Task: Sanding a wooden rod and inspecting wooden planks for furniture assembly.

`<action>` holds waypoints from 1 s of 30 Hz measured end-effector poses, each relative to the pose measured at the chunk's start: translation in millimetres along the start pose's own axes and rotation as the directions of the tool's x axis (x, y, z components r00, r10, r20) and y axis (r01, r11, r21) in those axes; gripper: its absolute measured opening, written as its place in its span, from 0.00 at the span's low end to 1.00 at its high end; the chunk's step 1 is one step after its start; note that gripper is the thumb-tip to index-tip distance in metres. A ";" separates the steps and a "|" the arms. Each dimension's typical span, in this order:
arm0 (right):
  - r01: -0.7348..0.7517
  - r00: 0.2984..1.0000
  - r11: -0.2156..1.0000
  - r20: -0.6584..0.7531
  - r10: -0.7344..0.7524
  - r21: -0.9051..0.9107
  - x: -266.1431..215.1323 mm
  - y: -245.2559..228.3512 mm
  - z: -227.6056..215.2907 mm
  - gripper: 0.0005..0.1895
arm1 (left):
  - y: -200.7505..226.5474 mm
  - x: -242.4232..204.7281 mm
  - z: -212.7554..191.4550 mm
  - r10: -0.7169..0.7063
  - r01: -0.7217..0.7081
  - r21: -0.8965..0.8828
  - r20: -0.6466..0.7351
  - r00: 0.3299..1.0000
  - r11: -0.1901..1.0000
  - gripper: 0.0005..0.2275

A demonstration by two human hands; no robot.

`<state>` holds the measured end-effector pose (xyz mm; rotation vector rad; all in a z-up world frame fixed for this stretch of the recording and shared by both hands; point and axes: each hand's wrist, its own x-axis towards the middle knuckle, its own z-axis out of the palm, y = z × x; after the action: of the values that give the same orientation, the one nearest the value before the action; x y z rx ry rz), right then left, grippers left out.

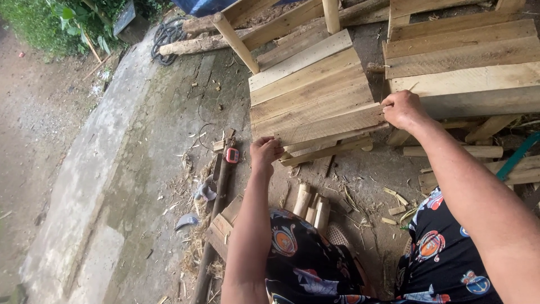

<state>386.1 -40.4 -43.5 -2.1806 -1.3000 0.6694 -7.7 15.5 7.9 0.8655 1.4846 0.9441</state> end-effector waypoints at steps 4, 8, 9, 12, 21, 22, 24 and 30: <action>-0.008 1.000 1.000 0.026 0.008 0.000 1.2 2.5 1.7 0.15 | -24.9 27.9 -5.0 0.013 -0.013 0.046 0.004 1.000 0.999 0.13; -0.045 0.997 0.999 0.058 0.046 -0.011 -11.6 -13.7 -9.4 0.16 | -17.0 17.0 -8.7 0.019 -0.018 0.056 -0.024 1.000 0.998 0.14; -0.036 0.997 0.999 0.065 0.037 -0.010 -18.2 -28.0 -21.2 0.16 | -1.5 2.4 -7.5 0.020 -0.018 0.055 -0.036 0.999 0.998 0.14; -0.197 0.958 0.979 0.226 0.180 0.056 -30.0 -52.0 -43.9 0.17 | 29.5 -27.5 -2.5 -0.103 0.106 0.093 -0.035 0.994 0.990 0.22; -0.120 0.982 0.992 0.155 0.112 0.039 -22.3 -39.7 -35.7 0.17 | 20.5 -17.6 1.0 -0.088 0.098 0.201 -0.058 0.994 0.975 0.19; -0.111 0.983 0.993 0.150 0.106 0.029 -21.4 -38.8 -35.0 0.15 | 18.4 -15.4 0.8 -0.080 0.089 0.185 -0.057 0.995 0.979 0.18; -0.106 0.984 0.994 0.145 0.102 0.019 -21.9 -37.3 -33.8 0.14 | 19.0 -18.6 0.0 -0.074 0.082 0.172 -0.054 0.996 0.982 0.16; -0.165 0.972 0.984 0.178 0.151 0.066 -11.5 -21.6 -26.7 0.20 | 9.2 -10.9 0.2 -0.092 0.100 0.196 -0.051 0.994 0.976 0.12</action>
<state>384.5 -46.5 -7.8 -2.2164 -1.1686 0.9761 -6.1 9.4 20.6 0.9127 1.6621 0.7558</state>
